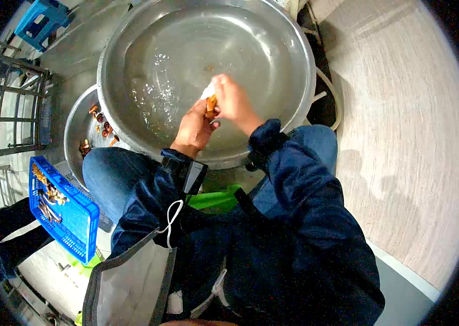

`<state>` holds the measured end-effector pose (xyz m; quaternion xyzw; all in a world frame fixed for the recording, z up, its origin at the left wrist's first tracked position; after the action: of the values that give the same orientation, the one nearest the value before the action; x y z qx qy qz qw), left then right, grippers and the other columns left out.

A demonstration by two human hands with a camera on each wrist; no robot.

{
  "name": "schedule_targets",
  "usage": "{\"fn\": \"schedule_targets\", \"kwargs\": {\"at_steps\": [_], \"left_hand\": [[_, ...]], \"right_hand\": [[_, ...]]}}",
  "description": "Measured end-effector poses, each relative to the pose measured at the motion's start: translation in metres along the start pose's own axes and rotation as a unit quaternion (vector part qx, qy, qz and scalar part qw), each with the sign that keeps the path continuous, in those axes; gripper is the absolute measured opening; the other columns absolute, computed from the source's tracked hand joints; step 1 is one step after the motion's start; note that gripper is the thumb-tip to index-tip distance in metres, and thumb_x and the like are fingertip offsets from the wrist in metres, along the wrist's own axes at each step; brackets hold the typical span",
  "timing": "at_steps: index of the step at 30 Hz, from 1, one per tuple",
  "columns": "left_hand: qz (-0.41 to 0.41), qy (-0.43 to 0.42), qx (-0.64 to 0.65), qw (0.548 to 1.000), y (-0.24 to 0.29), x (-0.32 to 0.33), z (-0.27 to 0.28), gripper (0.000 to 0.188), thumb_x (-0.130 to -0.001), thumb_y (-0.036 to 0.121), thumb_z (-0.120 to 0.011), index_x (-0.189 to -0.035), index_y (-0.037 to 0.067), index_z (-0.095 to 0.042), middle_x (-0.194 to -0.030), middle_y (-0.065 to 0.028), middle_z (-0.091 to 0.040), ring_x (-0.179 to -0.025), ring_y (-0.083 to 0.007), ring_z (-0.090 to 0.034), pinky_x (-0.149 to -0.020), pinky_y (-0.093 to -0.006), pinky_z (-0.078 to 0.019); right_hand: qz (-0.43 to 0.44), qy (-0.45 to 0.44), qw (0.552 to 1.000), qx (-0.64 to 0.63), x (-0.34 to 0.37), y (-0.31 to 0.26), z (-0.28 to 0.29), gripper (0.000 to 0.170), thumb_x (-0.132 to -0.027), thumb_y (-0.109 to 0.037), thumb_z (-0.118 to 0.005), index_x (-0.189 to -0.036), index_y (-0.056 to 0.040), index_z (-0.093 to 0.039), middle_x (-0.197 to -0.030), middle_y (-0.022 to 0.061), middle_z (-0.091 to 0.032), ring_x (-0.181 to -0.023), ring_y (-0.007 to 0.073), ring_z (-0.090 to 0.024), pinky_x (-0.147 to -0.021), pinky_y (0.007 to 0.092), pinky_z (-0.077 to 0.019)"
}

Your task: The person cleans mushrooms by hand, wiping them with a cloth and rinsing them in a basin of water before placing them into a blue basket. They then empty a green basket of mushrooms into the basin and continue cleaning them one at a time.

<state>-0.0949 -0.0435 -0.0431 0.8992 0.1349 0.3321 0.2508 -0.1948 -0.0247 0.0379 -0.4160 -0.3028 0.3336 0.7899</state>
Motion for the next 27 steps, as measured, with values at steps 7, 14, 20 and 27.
{"fn": "schedule_targets", "kwargs": {"at_steps": [7,14,20,27], "left_hand": [[-0.007,0.026,0.084,0.996,0.005,-0.002,0.007,0.029,-0.1,0.035,-0.037,-0.107,0.011,-0.053,-0.085,-0.0027,-0.057,-0.075,-0.0146,-0.055,-0.061,-0.0265,-0.0423],[0.028,-0.024,0.028,0.999,-0.004,0.011,-0.009,0.039,-0.092,0.046,-0.052,-0.102,0.008,-0.053,-0.082,-0.0022,-0.051,-0.076,-0.0143,-0.055,-0.063,-0.0254,-0.0459],[0.02,0.137,0.104,0.985,-0.021,-0.006,0.07,0.024,-0.089,0.025,-0.059,-0.101,0.004,-0.062,-0.08,-0.0044,-0.054,-0.077,-0.0188,-0.055,-0.074,-0.0318,-0.0477],[0.019,0.241,0.081,0.967,-0.025,-0.021,0.115,0.024,-0.095,0.026,-0.047,-0.091,0.003,-0.054,-0.071,-0.0077,-0.053,-0.061,-0.0223,-0.052,-0.054,-0.0354,-0.0446]], "right_hand": [[0.18,-0.099,0.955,-0.214,0.008,-0.02,-0.019,0.027,-0.1,-0.024,-0.039,-0.107,-0.002,-0.053,-0.096,0.0061,-0.066,-0.071,0.0123,-0.06,-0.062,0.0281,-0.0486],[0.203,0.073,0.971,0.099,-0.008,0.004,0.002,0.025,-0.095,-0.028,-0.048,-0.101,-0.0041,-0.054,-0.073,0.01,-0.064,-0.066,0.0234,-0.064,-0.059,0.0372,-0.0483],[0.02,0.118,0.955,0.272,-0.061,0.133,0.021,0.032,-0.094,-0.027,-0.046,-0.115,-0.004,-0.054,-0.098,0.015,-0.064,-0.087,0.0261,-0.063,-0.07,0.0339,-0.0504],[-0.22,-0.292,0.903,-0.227,-0.014,0.15,-0.083,0.037,-0.088,-0.021,-0.058,-0.12,-0.0023,-0.054,-0.125,0.0173,-0.053,-0.107,0.0277,-0.054,-0.094,0.0378,-0.0422]]}}
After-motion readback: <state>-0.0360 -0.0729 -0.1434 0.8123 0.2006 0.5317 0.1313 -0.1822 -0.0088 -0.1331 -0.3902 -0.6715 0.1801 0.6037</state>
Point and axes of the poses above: each hand's wrist, its own x-axis away from the middle knuckle, its own z-axis out of the back of the hand, y = z × x, the point moved 10 cm from there along -x, towards the middle knuckle
